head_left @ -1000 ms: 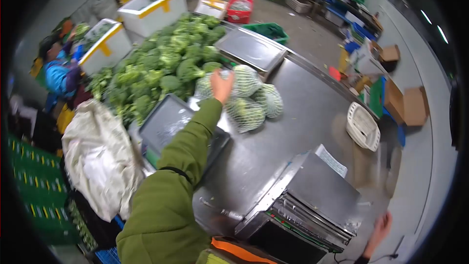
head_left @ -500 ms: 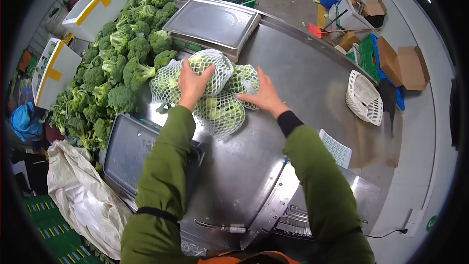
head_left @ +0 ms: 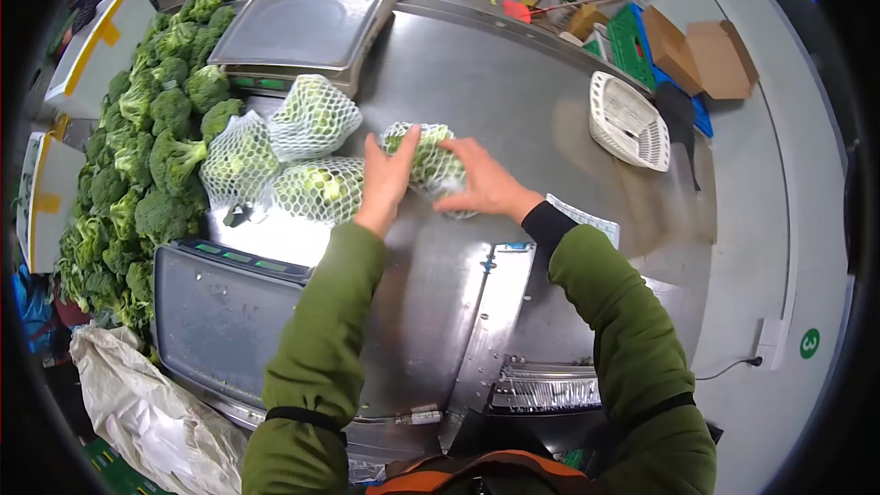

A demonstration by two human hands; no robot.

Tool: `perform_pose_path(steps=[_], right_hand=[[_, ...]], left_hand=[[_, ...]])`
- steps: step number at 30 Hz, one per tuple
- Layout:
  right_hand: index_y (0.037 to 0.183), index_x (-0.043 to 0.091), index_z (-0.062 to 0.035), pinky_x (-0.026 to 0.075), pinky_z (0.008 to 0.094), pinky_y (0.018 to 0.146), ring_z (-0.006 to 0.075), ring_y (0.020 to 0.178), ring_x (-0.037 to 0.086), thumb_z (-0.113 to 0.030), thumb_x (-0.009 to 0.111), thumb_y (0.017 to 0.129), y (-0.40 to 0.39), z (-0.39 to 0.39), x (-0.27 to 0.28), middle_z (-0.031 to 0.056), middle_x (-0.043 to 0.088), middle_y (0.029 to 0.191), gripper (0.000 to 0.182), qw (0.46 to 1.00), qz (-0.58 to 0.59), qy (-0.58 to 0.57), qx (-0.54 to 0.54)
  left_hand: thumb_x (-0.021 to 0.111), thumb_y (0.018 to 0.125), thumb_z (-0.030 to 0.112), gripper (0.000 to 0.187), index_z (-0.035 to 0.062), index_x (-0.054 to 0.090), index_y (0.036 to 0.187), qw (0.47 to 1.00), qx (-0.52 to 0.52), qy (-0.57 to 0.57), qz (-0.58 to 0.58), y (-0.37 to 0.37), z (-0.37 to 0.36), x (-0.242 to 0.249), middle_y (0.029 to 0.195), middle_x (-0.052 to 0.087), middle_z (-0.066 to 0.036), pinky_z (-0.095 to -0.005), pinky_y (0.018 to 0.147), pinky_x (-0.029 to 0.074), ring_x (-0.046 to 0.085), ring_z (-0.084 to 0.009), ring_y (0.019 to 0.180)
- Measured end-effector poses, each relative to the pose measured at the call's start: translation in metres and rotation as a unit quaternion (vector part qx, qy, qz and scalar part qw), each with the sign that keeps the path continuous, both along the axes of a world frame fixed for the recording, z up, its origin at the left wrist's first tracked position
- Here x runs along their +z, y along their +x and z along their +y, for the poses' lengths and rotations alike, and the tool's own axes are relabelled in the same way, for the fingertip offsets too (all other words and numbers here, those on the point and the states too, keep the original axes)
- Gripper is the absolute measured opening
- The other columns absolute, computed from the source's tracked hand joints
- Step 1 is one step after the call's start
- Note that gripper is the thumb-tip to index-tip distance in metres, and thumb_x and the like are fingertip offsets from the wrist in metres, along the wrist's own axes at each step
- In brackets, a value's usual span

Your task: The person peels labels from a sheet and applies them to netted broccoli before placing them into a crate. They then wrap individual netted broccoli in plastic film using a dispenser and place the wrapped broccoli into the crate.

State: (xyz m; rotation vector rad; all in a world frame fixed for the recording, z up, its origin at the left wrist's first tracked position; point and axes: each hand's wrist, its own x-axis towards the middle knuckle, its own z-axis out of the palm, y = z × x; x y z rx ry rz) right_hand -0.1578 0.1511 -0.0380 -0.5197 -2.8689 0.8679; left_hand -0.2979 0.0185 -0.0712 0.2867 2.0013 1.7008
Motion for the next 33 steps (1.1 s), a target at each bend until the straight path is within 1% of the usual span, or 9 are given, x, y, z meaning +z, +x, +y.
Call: perform_pose_path(steps=[2, 4, 6, 9, 14, 18, 23, 30, 33], right_hand=[[0.146, 0.035, -0.0066, 0.036, 0.0446, 0.11, 0.0392, 0.131, 0.041, -0.045, 0.088, 0.061, 0.02, 0.001, -0.001, 0.0235, 0.046, 0.133, 0.107, 0.99, -0.008, -0.117, 0.077], [0.15, 0.027, -0.0079, 0.035, 0.0435, 0.111, 0.0397, 0.132, 0.04, -0.045, 0.09, 0.06, 0.029, 0.008, -0.007, 0.0247, 0.04, 0.139, 0.116, 0.991, -0.013, -0.115, 0.07], [0.148, 0.027, -0.0017, 0.035, 0.041, 0.112, 0.0366, 0.133, 0.041, -0.041, 0.091, 0.058, 0.037, 0.012, -0.02, 0.0242, 0.04, 0.143, 0.117, 0.984, -0.078, -0.148, -0.063], [0.145, 0.03, 0.0021, 0.034, 0.0378, 0.111, 0.0292, 0.129, 0.046, -0.031, 0.092, 0.058, 0.026, 0.011, -0.021, 0.0187, 0.046, 0.14, 0.112, 0.926, -0.016, -0.377, -0.001], [0.141, 0.038, 0.0018, 0.039, 0.0349, 0.107, 0.0241, 0.123, 0.051, -0.019, 0.086, 0.063, 0.054, 0.005, 0.03, 0.0148, 0.052, 0.131, 0.093, 0.928, 0.048, -0.37, 0.016], [0.119, 0.059, 0.003, 0.05, 0.0322, 0.087, 0.0227, 0.098, 0.06, -0.024, 0.08, 0.063, 0.139, 0.008, 0.121, 0.0139, 0.061, 0.111, 0.065, 0.964, 0.138, -0.225, -0.006], [0.113, 0.061, 0.0022, 0.049, 0.0304, 0.077, 0.022, 0.091, 0.054, -0.027, 0.079, 0.063, 0.286, -0.037, 0.212, 0.0109, 0.061, 0.103, 0.061, 0.987, 0.121, -0.06, -0.083], [0.117, 0.058, 0.0018, 0.048, 0.0369, 0.087, 0.0274, 0.099, 0.057, -0.03, 0.082, 0.065, 0.407, -0.106, 0.148, 0.0155, 0.059, 0.107, 0.066, 0.96, 0.033, -0.12, -0.25], [0.123, 0.055, 0.001, 0.049, 0.0371, 0.087, 0.0253, 0.103, 0.058, -0.031, 0.083, 0.07, 0.419, -0.116, 0.134, 0.0135, 0.058, 0.113, 0.068, 0.927, 0.129, -0.222, -0.273]], left_hand=[[0.075, 0.08, 0.049, 0.095, -0.0148, 0.034, 0.137, 0.986, -0.147, -0.056, 0.048, -0.012, 0.014, -0.001, 0.129, 0.055, -0.03, -0.0387, 0.101, 0.045, 0.058, -0.0379, 0.117], [0.078, 0.078, 0.043, 0.089, -0.0133, 0.038, 0.134, 0.982, -0.148, -0.099, 0.063, -0.015, 0.02, -0.002, 0.123, 0.059, -0.027, -0.0383, 0.097, 0.047, 0.061, -0.0357, 0.111], [0.082, 0.076, 0.036, 0.084, -0.0118, 0.041, 0.132, 0.975, -0.149, -0.145, 0.083, -0.018, 0.023, -0.004, 0.118, 0.062, -0.024, -0.038, 0.094, 0.05, 0.064, -0.0335, 0.106], [0.086, 0.071, 0.014, 0.08, -0.0082, 0.042, 0.134, 0.973, -0.186, 0.028, -0.133, -0.026, 0.025, -0.003, 0.117, 0.062, -0.017, -0.0361, 0.092, 0.052, 0.064, -0.0259, 0.106], [0.078, 0.082, 0.013, 0.066, -0.0014, 0.044, 0.137, 0.91, -0.206, 0.204, -0.295, -0.012, -0.008, 0.045, 0.121, 0.062, -0.014, -0.0398, 0.098, 0.05, 0.06, -0.0256, 0.113], [0.074, 0.086, 0.024, 0.058, 0.003, 0.049, 0.135, 0.924, -0.264, 0.183, -0.207, 0.042, -0.009, 0.117, 0.12, 0.063, -0.009, -0.0373, 0.097, 0.049, 0.061, -0.0237, 0.11], [0.078, 0.082, 0.032, 0.064, -0.0015, 0.052, 0.131, 0.831, -0.484, 0.205, -0.18, 0.141, 0.029, 0.151, 0.119, 0.064, -0.014, -0.0375, 0.095, 0.05, 0.063, -0.021, 0.107], [0.085, 0.074, 0.034, 0.078, -0.0007, 0.051, 0.135, 0.789, -0.612, -0.005, -0.06, 0.261, 0.039, 0.114, 0.117, 0.063, -0.012, -0.0281, 0.084, 0.05, 0.061, -0.0183, 0.1], [0.085, 0.073, 0.034, 0.081, -0.0018, 0.049, 0.135, 0.796, -0.601, -0.05, -0.049, 0.265, 0.034, 0.124, 0.117, 0.063, -0.014, -0.0289, 0.086, 0.049, 0.061, -0.0177, 0.101]])
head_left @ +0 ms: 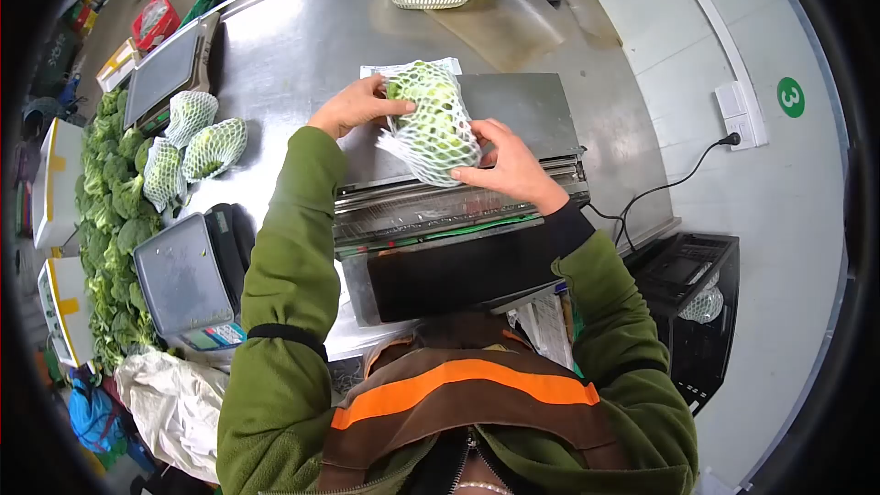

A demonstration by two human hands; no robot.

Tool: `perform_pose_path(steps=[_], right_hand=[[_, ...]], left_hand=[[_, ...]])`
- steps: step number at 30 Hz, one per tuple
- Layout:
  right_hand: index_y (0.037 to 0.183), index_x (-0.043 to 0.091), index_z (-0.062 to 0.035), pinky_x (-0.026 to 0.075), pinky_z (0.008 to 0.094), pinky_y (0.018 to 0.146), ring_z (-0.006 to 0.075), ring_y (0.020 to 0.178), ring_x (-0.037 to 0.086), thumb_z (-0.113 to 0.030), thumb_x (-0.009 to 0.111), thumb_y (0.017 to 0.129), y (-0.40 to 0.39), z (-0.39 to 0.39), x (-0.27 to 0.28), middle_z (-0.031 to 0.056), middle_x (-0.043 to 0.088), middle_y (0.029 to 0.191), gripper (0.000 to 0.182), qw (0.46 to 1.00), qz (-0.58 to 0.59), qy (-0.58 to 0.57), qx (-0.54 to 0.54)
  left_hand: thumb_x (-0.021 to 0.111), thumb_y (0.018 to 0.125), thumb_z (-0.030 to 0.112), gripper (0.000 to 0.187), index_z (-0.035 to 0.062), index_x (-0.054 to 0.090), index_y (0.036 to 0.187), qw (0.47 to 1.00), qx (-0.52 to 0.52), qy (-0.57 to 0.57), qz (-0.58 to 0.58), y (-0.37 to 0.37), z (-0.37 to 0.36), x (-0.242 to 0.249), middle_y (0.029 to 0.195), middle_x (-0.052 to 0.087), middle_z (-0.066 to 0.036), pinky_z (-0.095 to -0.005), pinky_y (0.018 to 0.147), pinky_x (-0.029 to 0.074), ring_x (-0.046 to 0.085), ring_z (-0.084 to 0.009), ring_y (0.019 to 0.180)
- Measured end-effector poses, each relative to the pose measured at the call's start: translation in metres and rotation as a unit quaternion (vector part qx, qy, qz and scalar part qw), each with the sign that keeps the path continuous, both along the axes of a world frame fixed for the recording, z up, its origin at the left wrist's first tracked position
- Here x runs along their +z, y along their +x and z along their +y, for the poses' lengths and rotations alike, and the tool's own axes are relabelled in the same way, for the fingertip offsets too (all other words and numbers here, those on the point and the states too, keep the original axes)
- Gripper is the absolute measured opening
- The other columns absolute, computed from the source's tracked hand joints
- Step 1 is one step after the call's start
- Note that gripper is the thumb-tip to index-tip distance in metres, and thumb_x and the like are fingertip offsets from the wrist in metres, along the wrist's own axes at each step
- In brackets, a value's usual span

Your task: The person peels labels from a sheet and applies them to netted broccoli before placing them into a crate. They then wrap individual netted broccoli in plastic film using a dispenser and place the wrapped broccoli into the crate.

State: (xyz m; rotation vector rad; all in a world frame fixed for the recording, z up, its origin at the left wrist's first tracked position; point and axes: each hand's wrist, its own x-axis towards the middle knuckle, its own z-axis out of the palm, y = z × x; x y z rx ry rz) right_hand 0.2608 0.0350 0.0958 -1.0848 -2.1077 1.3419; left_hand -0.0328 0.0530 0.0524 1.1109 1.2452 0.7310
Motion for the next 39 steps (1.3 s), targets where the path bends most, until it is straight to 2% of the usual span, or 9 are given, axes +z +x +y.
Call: perform_pose_path(steps=[5, 7, 11, 21, 25, 27, 30, 35, 39], right_hand=[[0.112, 0.063, -0.0012, 0.051, 0.0299, 0.073, 0.0155, 0.085, 0.062, -0.019, 0.075, 0.085, 0.092, -0.005, -0.009, 0.0073, 0.063, 0.096, 0.034, 0.998, 0.045, 0.009, -0.044], [0.095, 0.065, -0.0006, 0.05, 0.0344, 0.071, 0.0231, 0.08, 0.063, -0.015, 0.073, 0.085, 0.141, -0.008, -0.017, 0.0116, 0.065, 0.088, 0.02, 0.974, -0.151, 0.164, -0.031], [0.085, 0.063, -0.0035, 0.046, 0.0375, 0.065, 0.0271, 0.072, 0.056, -0.003, 0.072, 0.076, 0.154, -0.001, -0.037, 0.0102, 0.056, 0.077, 0.013, 0.96, -0.16, 0.231, 0.005], [0.085, 0.061, -0.0043, 0.048, 0.0374, 0.072, 0.029, 0.077, 0.058, -0.004, 0.067, 0.079, 0.087, -0.009, -0.03, 0.0097, 0.058, 0.079, 0.008, 0.889, -0.07, 0.413, 0.186], [0.092, 0.055, -0.0013, 0.05, 0.0271, 0.073, 0.0124, 0.08, 0.065, -0.01, 0.06, 0.094, 0.117, -0.012, 0.021, 0.0078, 0.068, 0.089, 0.01, 0.985, -0.029, -0.065, 0.156], [0.09, 0.056, -0.0027, 0.049, 0.0243, 0.069, 0.0103, 0.077, 0.063, -0.006, 0.062, 0.092, 0.114, 0.012, 0.081, 0.0053, 0.068, 0.086, 0.008, 0.961, -0.078, -0.136, 0.227], [0.094, 0.053, -0.0038, 0.049, 0.0272, 0.067, 0.0128, 0.075, 0.06, -0.01, 0.064, 0.094, 0.076, 0.051, 0.126, 0.0082, 0.063, 0.088, 0.012, 0.941, 0.202, -0.159, 0.218], [0.101, 0.054, -0.0034, 0.048, 0.027, 0.067, 0.013, 0.075, 0.06, -0.01, 0.062, 0.094, -0.034, 0.166, 0.004, 0.006, 0.064, 0.087, 0.012, 0.988, 0.153, 0.001, -0.01], [0.114, 0.056, -0.0012, 0.051, 0.036, 0.081, 0.0259, 0.094, 0.065, -0.006, 0.061, 0.089, -0.035, 0.143, -0.056, 0.015, 0.065, 0.112, 0.026, 0.961, -0.11, 0.236, 0.092]], left_hand=[[0.081, 0.079, 0.032, 0.045, 0.0019, 0.068, 0.11, 0.948, 0.256, 0.135, 0.133, -0.029, -0.078, 0.001, 0.103, 0.069, -0.007, -0.0303, 0.079, 0.052, 0.063, -0.0133, 0.087], [0.077, 0.08, 0.012, 0.012, 0.0064, 0.072, 0.089, 0.913, 0.259, 0.218, 0.228, -0.032, -0.14, -0.011, 0.09, 0.067, -0.001, -0.0251, 0.072, 0.05, 0.062, -0.0111, 0.081], [0.069, 0.079, 0.013, 0.017, 0.0136, 0.07, 0.096, 0.824, 0.0, 0.353, 0.444, -0.021, -0.207, -0.02, 0.094, 0.061, -0.006, -0.0391, 0.076, 0.051, 0.059, -0.0287, 0.093], [0.065, 0.085, 0.017, 0.006, 0.0113, 0.067, 0.085, 0.817, -0.011, 0.4, 0.416, 0.008, -0.194, -0.008, 0.086, 0.058, -0.005, -0.0385, 0.073, 0.049, 0.054, -0.0253, 0.09], [0.066, 0.091, 0.017, 0.012, 0.0054, 0.067, 0.094, 0.944, -0.024, 0.218, 0.246, 0.009, -0.227, 0.047, 0.084, 0.064, -0.01, -0.0373, 0.081, 0.048, 0.062, -0.0258, 0.083], [0.068, 0.091, 0.02, 0.017, 0.0034, 0.067, 0.095, 0.974, -0.012, 0.189, 0.121, 0.0, -0.227, 0.116, 0.09, 0.067, -0.007, -0.0347, 0.081, 0.049, 0.064, -0.0206, 0.087], [0.069, 0.09, 0.011, 0.01, 0.0018, 0.065, 0.093, 0.951, 0.146, 0.27, 0.036, -0.03, -0.179, 0.153, 0.085, 0.067, -0.006, -0.0286, 0.079, 0.05, 0.065, -0.0134, 0.087], [0.064, 0.091, 0.011, 0.008, 0.0028, 0.061, 0.092, 0.889, 0.36, 0.246, 0.139, -0.039, -0.017, 0.045, 0.083, 0.067, -0.008, -0.0322, 0.072, 0.052, 0.066, -0.0187, 0.076], [0.063, 0.084, 0.006, 0.042, 0.0081, 0.057, 0.125, 0.826, 0.196, 0.344, 0.402, 0.004, -0.018, -0.007, 0.128, 0.058, -0.017, -0.0448, 0.096, 0.048, 0.058, -0.0357, 0.115]])
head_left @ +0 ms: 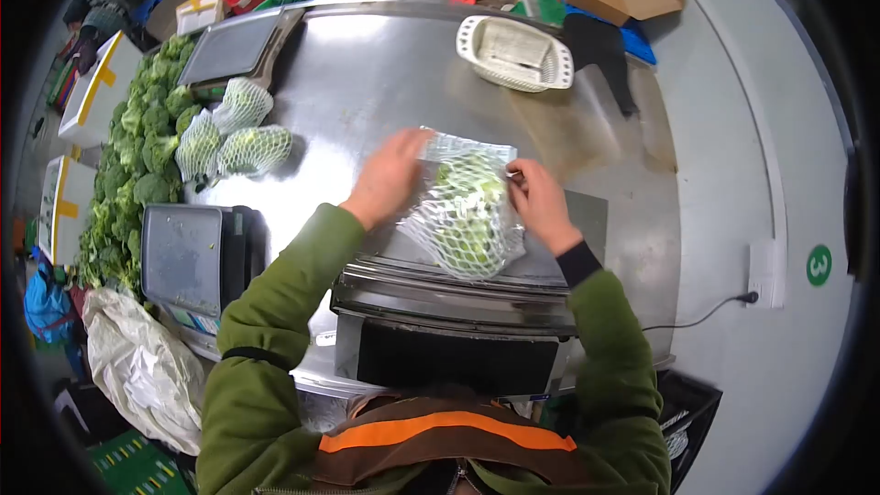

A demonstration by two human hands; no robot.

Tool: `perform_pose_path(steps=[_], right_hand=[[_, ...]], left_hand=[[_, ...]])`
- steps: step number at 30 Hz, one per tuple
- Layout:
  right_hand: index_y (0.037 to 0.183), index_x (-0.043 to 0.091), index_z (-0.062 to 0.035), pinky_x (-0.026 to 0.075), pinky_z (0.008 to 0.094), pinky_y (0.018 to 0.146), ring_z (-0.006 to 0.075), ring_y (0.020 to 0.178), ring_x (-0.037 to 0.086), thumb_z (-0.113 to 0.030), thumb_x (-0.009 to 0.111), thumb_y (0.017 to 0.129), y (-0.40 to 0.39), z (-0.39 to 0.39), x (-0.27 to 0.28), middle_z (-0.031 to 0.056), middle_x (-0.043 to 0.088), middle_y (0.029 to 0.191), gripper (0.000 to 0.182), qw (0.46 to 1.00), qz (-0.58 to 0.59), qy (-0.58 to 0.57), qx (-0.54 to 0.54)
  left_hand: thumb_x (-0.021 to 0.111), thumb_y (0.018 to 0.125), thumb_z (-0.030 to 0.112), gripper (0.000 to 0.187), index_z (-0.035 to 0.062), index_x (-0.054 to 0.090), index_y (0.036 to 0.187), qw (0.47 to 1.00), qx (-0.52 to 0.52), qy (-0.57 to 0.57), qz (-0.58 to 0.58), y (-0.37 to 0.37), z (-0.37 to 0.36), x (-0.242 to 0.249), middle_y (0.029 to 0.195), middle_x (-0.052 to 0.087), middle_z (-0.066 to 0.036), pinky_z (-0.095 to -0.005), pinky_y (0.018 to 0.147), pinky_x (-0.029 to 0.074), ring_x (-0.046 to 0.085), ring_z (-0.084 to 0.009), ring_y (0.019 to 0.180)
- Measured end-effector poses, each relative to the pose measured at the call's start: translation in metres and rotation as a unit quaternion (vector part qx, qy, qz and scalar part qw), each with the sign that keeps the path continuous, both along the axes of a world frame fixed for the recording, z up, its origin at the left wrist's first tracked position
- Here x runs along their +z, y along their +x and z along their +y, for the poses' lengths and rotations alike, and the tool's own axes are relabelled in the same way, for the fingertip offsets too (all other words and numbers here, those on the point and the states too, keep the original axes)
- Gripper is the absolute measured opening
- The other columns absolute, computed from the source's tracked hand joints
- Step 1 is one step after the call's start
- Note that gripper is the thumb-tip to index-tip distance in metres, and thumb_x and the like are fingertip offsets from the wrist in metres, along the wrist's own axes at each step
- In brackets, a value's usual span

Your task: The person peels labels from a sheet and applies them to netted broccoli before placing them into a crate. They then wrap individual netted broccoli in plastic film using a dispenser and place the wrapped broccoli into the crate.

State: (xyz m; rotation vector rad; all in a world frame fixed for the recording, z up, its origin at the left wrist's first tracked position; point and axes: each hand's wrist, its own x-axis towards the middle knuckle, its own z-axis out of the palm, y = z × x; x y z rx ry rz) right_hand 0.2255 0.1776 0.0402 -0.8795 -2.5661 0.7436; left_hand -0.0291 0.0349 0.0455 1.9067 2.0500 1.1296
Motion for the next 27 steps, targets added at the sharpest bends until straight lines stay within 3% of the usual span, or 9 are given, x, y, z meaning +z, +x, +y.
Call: perform_pose_path(steps=[2, 6, 14, 18, 20, 22, 24, 26, 27], right_hand=[[0.129, 0.051, -0.0007, 0.046, 0.0413, 0.098, 0.0363, 0.116, 0.057, -0.008, 0.063, 0.085, 0.004, -0.028, 0.026, 0.0205, 0.055, 0.132, 0.046, 0.989, 0.009, 0.127, 0.082], [0.145, 0.038, -0.0014, 0.033, 0.0401, 0.112, 0.0352, 0.136, 0.041, -0.02, 0.077, 0.078, 0.004, -0.049, 0.041, 0.0191, 0.044, 0.145, 0.08, 0.987, 0.062, -0.068, 0.131], [0.128, 0.055, 0.0067, 0.049, 0.0345, 0.094, 0.0349, 0.11, 0.063, -0.017, 0.076, 0.071, 0.082, -0.114, 0.072, 0.0172, 0.064, 0.12, 0.065, 0.981, 0.081, -0.137, 0.109], [0.137, 0.048, -0.0011, 0.047, 0.0402, 0.098, 0.0325, 0.125, 0.052, -0.03, 0.055, 0.097, 0.245, -0.109, -0.06, 0.0156, 0.052, 0.138, 0.05, 0.946, -0.257, -0.066, 0.186], [0.145, 0.04, -0.0104, 0.047, 0.0429, 0.099, 0.0318, 0.128, 0.049, -0.042, 0.045, 0.101, 0.211, -0.217, -0.005, 0.0129, 0.05, 0.14, 0.054, 0.743, 0.113, -0.656, 0.061], [0.143, 0.04, -0.0067, 0.056, 0.0473, 0.086, 0.0364, 0.107, 0.064, -0.051, 0.043, 0.1, 0.192, -0.278, 0.047, 0.0154, 0.061, 0.127, 0.062, 0.62, 0.01, -0.784, -0.03], [0.149, 0.03, -0.0136, 0.057, 0.0524, 0.081, 0.0349, 0.101, 0.066, -0.058, 0.025, 0.102, 0.221, -0.304, -0.011, 0.0148, 0.06, 0.129, 0.065, 0.546, -0.051, -0.837, 0.004], [0.14, 0.04, -0.0046, 0.057, 0.0435, 0.082, 0.03, 0.104, 0.066, -0.054, 0.028, 0.103, 0.248, -0.326, -0.019, 0.0202, 0.062, 0.124, 0.063, 0.5, -0.041, -0.864, -0.037], [0.133, 0.047, 0.0013, 0.056, 0.0413, 0.085, 0.0313, 0.106, 0.066, -0.055, 0.024, 0.104, 0.25, -0.341, 0.001, 0.0223, 0.063, 0.119, 0.068, 0.631, -0.023, -0.775, 0.022]], left_hand=[[0.06, 0.082, 0.0, 0.065, 0.0158, 0.045, 0.144, 0.975, -0.194, 0.028, 0.108, 0.001, -0.008, -0.019, 0.146, 0.041, -0.019, -0.0429, 0.106, 0.042, 0.045, -0.038, 0.132], [0.082, 0.065, 0.012, 0.098, 0.0204, 0.035, 0.15, 0.951, -0.307, 0.029, -0.011, 0.011, -0.029, 0.005, 0.151, 0.028, -0.027, -0.0435, 0.109, 0.039, 0.039, -0.0444, 0.134], [0.08, 0.071, 0.027, 0.05, 0.006, 0.061, 0.113, 0.967, -0.246, 0.057, -0.046, 0.072, -0.115, 0.051, 0.1, 0.065, -0.016, -0.0401, 0.073, 0.054, 0.066, -0.0342, 0.088], [0.077, 0.08, 0.032, 0.039, 0.0005, 0.064, 0.098, 0.927, -0.279, -0.105, -0.226, 0.124, -0.191, 0.087, 0.076, 0.066, -0.019, -0.0407, 0.064, 0.053, 0.067, -0.0332, 0.07], [0.066, 0.09, 0.05, 0.058, -0.0022, 0.059, 0.115, 0.761, -0.261, -0.385, -0.452, 0.144, -0.22, 0.087, 0.067, 0.064, -0.016, -0.034, 0.059, 0.059, 0.071, -0.0229, 0.073], [0.056, 0.091, 0.061, 0.073, -0.0026, 0.054, 0.126, 0.767, -0.233, -0.336, -0.495, 0.167, -0.256, 0.08, 0.072, 0.064, -0.017, -0.0313, 0.061, 0.062, 0.071, -0.0219, 0.077], [0.051, 0.09, 0.068, 0.081, -0.0009, 0.052, 0.132, 0.58, -0.147, -0.568, -0.565, 0.182, -0.291, 0.017, 0.082, 0.064, -0.02, -0.0307, 0.063, 0.062, 0.071, -0.0232, 0.08], [0.05, 0.09, 0.068, 0.085, -0.0077, 0.054, 0.128, 0.562, -0.167, -0.545, -0.599, 0.185, -0.323, 0.027, 0.099, 0.066, -0.025, -0.0351, 0.074, 0.061, 0.071, -0.0251, 0.083], [0.047, 0.094, 0.065, 0.081, -0.0114, 0.056, 0.121, 0.545, -0.129, -0.552, -0.618, 0.189, -0.336, 0.015, 0.103, 0.066, -0.026, -0.0373, 0.076, 0.061, 0.071, -0.0269, 0.082]])
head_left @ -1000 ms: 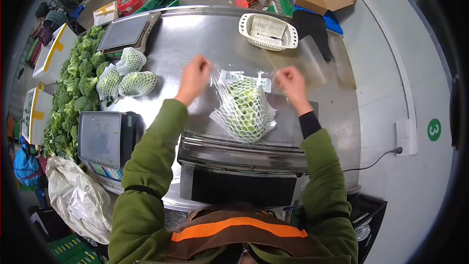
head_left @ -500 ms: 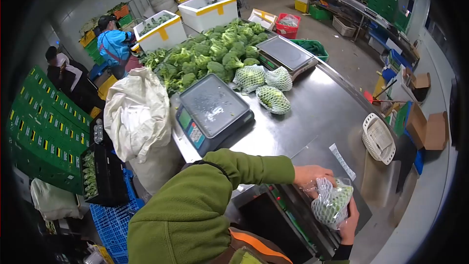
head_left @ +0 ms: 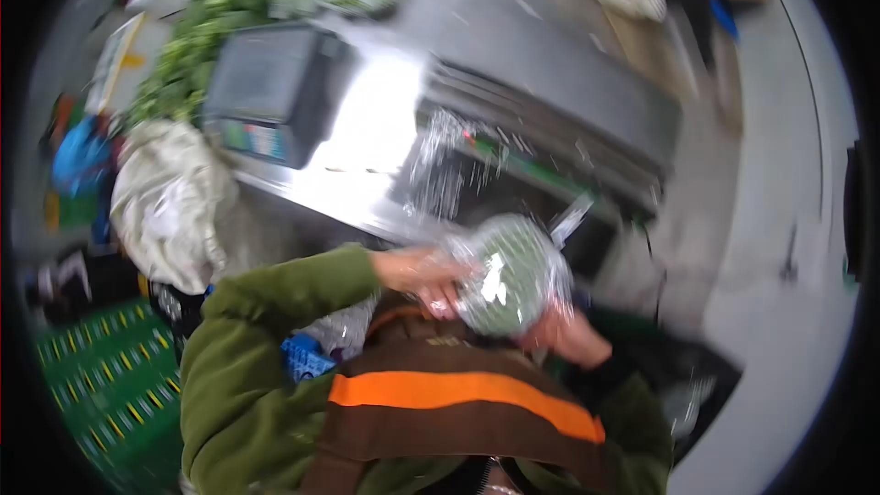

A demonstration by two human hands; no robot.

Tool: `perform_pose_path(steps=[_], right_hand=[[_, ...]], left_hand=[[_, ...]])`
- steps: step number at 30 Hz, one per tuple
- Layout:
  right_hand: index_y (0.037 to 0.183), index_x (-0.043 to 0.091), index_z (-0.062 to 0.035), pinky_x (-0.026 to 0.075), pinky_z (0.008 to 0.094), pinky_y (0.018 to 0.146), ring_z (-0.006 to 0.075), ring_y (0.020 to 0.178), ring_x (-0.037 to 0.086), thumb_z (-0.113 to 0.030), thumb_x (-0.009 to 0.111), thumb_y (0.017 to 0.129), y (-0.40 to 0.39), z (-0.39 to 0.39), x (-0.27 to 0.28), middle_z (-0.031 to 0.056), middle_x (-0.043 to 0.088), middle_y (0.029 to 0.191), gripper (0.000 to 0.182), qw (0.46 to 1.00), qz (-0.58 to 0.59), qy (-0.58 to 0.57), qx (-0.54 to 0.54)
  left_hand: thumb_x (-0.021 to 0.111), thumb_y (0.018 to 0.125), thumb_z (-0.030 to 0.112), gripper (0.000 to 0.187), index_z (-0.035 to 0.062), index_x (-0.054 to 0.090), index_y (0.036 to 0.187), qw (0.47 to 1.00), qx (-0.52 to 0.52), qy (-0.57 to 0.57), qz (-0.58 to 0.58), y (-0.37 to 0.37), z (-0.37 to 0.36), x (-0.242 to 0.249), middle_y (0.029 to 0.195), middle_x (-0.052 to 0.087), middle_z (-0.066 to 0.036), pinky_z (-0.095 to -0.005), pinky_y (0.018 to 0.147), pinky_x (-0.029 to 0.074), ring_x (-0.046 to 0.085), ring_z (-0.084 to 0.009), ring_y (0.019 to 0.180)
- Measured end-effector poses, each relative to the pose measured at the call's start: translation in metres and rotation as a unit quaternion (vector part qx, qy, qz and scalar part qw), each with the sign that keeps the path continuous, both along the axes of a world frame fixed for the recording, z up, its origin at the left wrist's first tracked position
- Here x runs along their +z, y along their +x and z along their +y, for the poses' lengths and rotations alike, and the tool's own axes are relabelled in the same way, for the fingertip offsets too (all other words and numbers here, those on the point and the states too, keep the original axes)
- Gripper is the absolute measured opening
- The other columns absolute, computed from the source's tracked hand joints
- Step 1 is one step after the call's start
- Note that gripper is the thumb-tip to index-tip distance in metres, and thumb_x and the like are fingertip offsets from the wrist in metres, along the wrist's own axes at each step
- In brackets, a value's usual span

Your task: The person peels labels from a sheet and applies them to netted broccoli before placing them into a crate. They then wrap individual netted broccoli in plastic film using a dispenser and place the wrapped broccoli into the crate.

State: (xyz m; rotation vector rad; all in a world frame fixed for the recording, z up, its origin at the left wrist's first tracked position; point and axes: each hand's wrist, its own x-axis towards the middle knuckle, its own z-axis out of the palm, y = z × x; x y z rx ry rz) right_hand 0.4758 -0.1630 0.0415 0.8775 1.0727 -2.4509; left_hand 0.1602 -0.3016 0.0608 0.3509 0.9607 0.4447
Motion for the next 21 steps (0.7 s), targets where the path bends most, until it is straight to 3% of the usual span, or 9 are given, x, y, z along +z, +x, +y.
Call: perform_pose_path(steps=[1, 3, 5, 6, 8, 9, 11, 16, 21], right_hand=[[0.128, 0.05, 0.0039, 0.055, 0.0419, 0.087, 0.0339, 0.109, 0.065, -0.06, 0.02, 0.102, 0.011, -0.005, 0.0, 0.023, 0.065, 0.115, 0.075, 0.977, -0.09, -0.164, -0.101], [0.118, 0.054, 0.0045, 0.057, 0.0421, 0.081, 0.0342, 0.097, 0.069, -0.069, 0.018, 0.097, 0.008, -0.024, 0.019, 0.0237, 0.066, 0.106, 0.084, 0.963, -0.116, -0.103, -0.218], [0.108, 0.054, 0.0002, 0.058, 0.038, 0.069, 0.0272, 0.078, 0.07, -0.058, 0.029, 0.102, -0.001, -0.045, 0.023, 0.0181, 0.066, 0.092, 0.064, 0.944, -0.128, -0.017, -0.304], [0.101, 0.053, -0.0018, 0.055, 0.032, 0.063, 0.0213, 0.069, 0.066, -0.051, 0.034, 0.104, -0.013, -0.053, 0.025, 0.0138, 0.063, 0.082, 0.052, 0.94, -0.132, 0.113, -0.292], [0.09, 0.052, -0.0054, 0.042, 0.0207, 0.046, 0.0064, 0.05, 0.051, -0.028, 0.047, 0.104, -0.042, -0.067, 0.032, 0.0016, 0.053, 0.065, 0.027, 0.887, -0.148, 0.332, -0.285], [0.09, 0.052, -0.0054, 0.042, 0.0207, 0.046, 0.0064, 0.05, 0.051, -0.028, 0.047, 0.104, -0.044, -0.069, 0.029, 0.0016, 0.053, 0.065, 0.027, 0.883, -0.153, 0.336, -0.289], [0.08, 0.049, -0.0074, 0.035, 0.0219, 0.042, 0.0031, 0.047, 0.042, -0.026, 0.047, 0.105, -0.038, -0.069, 0.014, -0.0035, 0.046, 0.06, 0.031, 0.792, -0.132, 0.508, -0.311], [0.074, 0.047, -0.0101, 0.025, 0.0215, 0.037, 0.0023, 0.041, 0.033, -0.029, 0.048, 0.104, 0.0, -0.072, 0.03, -0.0071, 0.038, 0.054, 0.036, 0.844, -0.149, 0.318, -0.406], [0.073, 0.05, -0.0097, 0.027, 0.0252, 0.039, 0.0049, 0.042, 0.036, -0.03, 0.053, 0.102, 0.031, -0.075, -0.064, -0.0057, 0.041, 0.054, 0.036, 0.848, -0.228, 0.301, -0.371]], left_hand=[[0.043, 0.098, 0.061, 0.076, -0.0108, 0.057, 0.118, 0.997, 0.069, -0.018, 0.017, 0.0, -0.017, 0.0, 0.099, 0.067, -0.026, -0.0379, 0.075, 0.061, 0.071, -0.0292, 0.082], [0.036, 0.102, 0.056, 0.067, -0.0056, 0.051, 0.121, 0.952, 0.281, -0.122, 0.014, 0.008, -0.026, 0.023, 0.087, 0.065, -0.021, -0.0376, 0.068, 0.06, 0.069, -0.0294, 0.076], [0.042, 0.103, 0.048, 0.052, -0.0017, 0.051, 0.113, 0.908, 0.406, -0.056, 0.087, 0.02, -0.042, 0.026, 0.08, 0.061, -0.014, -0.0313, 0.059, 0.058, 0.067, -0.0223, 0.066], [0.042, 0.103, 0.048, 0.052, -0.0017, 0.051, 0.113, 0.913, 0.395, -0.053, 0.082, 0.025, -0.043, 0.022, 0.08, 0.061, -0.014, -0.0313, 0.059, 0.058, 0.067, -0.0223, 0.066], [0.048, 0.103, 0.037, 0.036, 0.0018, 0.053, 0.101, 0.907, 0.304, 0.094, 0.277, 0.034, -0.046, 0.011, 0.067, 0.056, -0.006, -0.0251, 0.049, 0.05, 0.06, -0.0132, 0.053], [0.048, 0.103, 0.037, 0.036, 0.0018, 0.053, 0.101, 0.909, 0.301, 0.098, 0.272, 0.032, -0.048, 0.012, 0.067, 0.056, -0.006, -0.0251, 0.049, 0.05, 0.06, -0.0132, 0.053], [0.053, 0.102, 0.028, 0.029, 0.006, 0.048, 0.085, 0.882, 0.336, 0.127, 0.305, 0.032, -0.047, 0.018, 0.058, 0.051, 0.0, -0.0228, 0.041, 0.041, 0.05, -0.0071, 0.043], [0.048, 0.104, 0.028, 0.032, 0.0085, 0.047, 0.079, 0.886, 0.351, 0.084, 0.29, 0.02, -0.065, -0.015, 0.055, 0.041, 0.005, -0.023, 0.037, 0.032, 0.037, -0.0044, 0.04], [0.053, 0.102, 0.026, 0.025, 0.0095, 0.051, 0.082, 0.896, 0.344, -0.02, 0.279, 0.018, -0.085, -0.105, 0.056, 0.042, 0.005, -0.0234, 0.038, 0.028, 0.037, -0.0058, 0.043]])
